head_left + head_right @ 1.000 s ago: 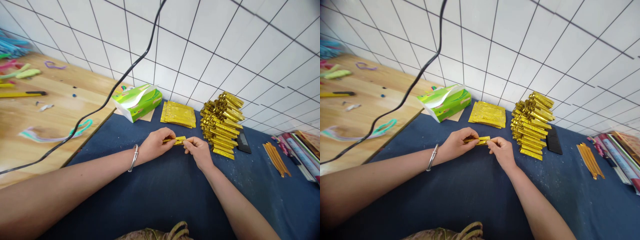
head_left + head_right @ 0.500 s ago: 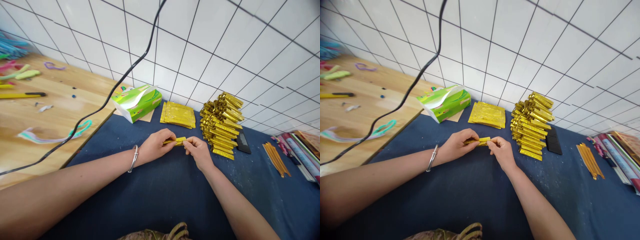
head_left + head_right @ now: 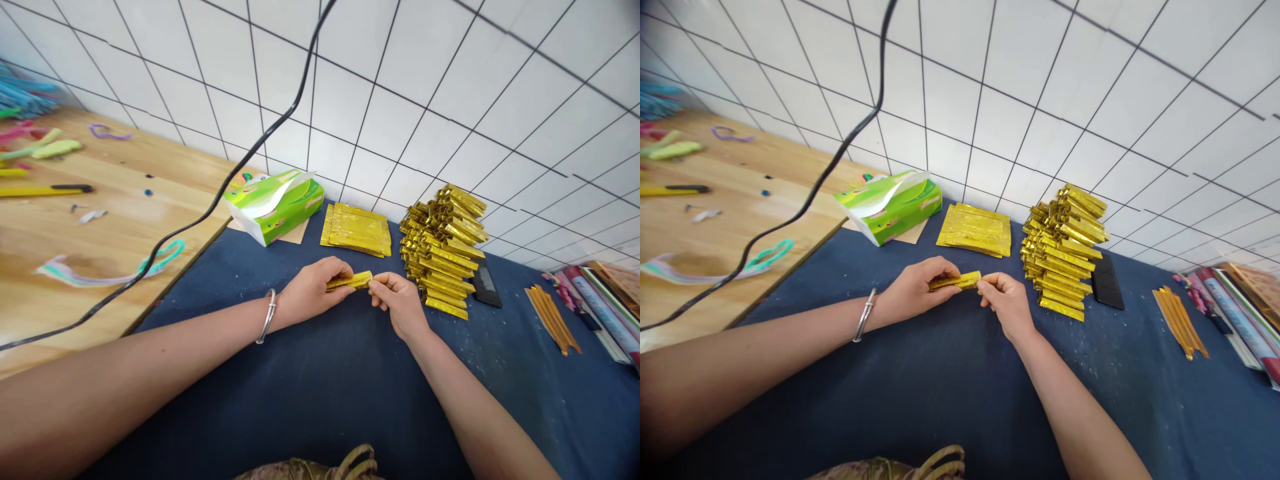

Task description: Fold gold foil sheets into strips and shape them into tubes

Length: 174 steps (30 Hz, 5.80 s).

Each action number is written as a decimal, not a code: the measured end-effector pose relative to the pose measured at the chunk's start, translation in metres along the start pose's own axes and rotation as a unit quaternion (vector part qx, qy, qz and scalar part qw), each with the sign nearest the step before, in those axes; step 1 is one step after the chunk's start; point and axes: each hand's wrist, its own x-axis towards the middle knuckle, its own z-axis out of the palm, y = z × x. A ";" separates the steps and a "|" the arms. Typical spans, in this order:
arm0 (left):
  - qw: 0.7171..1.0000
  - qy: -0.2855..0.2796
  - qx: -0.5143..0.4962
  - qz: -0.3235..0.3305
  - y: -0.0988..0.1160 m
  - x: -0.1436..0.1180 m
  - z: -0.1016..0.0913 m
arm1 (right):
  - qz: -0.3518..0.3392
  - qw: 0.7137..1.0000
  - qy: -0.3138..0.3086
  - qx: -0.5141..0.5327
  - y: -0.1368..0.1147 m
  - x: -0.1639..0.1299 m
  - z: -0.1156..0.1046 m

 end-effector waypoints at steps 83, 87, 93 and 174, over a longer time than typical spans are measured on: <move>0.987 -0.052 -0.151 -0.009 -0.014 0.003 0.000 | -0.103 0.993 -0.055 0.033 0.004 -0.003 0.000; 0.988 -0.051 -0.149 -0.006 -0.015 0.002 0.001 | -0.098 0.993 -0.041 0.049 0.003 -0.003 0.002; 0.989 -0.048 -0.143 0.002 -0.013 0.002 0.000 | -0.092 0.995 -0.037 0.032 0.000 -0.005 0.003; 0.986 -0.147 0.053 0.062 -0.037 0.017 -0.029 | -0.250 0.922 -0.027 -0.294 0.000 0.002 -0.003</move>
